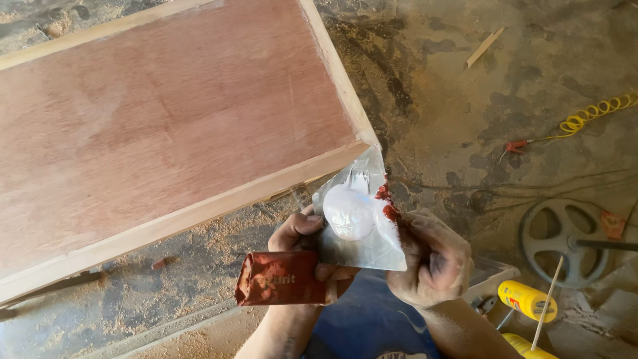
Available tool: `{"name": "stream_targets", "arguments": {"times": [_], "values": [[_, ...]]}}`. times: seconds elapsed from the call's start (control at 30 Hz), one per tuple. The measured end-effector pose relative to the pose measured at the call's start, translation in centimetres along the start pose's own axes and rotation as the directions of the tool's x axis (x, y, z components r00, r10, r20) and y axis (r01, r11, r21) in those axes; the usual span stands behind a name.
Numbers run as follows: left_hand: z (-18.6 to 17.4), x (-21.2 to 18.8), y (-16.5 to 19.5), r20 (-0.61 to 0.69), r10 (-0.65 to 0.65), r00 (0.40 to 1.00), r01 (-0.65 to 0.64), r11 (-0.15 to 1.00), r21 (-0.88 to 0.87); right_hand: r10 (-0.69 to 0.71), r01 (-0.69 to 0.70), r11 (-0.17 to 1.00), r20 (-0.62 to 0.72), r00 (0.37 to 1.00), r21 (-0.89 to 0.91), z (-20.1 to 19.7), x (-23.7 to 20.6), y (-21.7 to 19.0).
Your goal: The person squeezes red pigment from a tube onto white wood filler held on a putty knife, mixes the two into a uniform pink paste using a second scraper, then applies the mixed filler along the edge of a wooden furniture panel, spreading it with the scraper.
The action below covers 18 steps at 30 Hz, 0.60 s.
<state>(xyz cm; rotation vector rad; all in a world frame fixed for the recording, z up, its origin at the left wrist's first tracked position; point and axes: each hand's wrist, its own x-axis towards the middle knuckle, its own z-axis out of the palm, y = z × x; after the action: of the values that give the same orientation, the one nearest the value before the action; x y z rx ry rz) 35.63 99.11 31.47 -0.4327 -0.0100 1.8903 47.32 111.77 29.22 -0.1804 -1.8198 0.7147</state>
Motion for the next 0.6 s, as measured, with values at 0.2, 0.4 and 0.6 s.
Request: {"name": "stream_targets", "arguments": {"times": [0.2, 0.4, 0.6], "values": [[0.3, 0.9, -0.4, 0.023, 0.004, 1.000, -0.004, 1.000, -0.006, -0.053, 0.056, 0.995, 0.038, 0.998, -0.080, -0.8, 0.6, 0.9], [0.5, 1.4, -0.9, 0.036, -0.018, 0.999, 0.019, 1.000, -0.024, -0.107, 0.107, 0.994, 0.146, 0.983, 0.005, -2.5, 2.3, 0.9], [0.2, 1.5, -1.6, 0.048, -0.055, 0.997, 0.055, 0.998, -0.009, -0.100, 0.106, 0.994, 0.177, 0.979, -0.023, -4.2, 2.8, 0.6]]}}
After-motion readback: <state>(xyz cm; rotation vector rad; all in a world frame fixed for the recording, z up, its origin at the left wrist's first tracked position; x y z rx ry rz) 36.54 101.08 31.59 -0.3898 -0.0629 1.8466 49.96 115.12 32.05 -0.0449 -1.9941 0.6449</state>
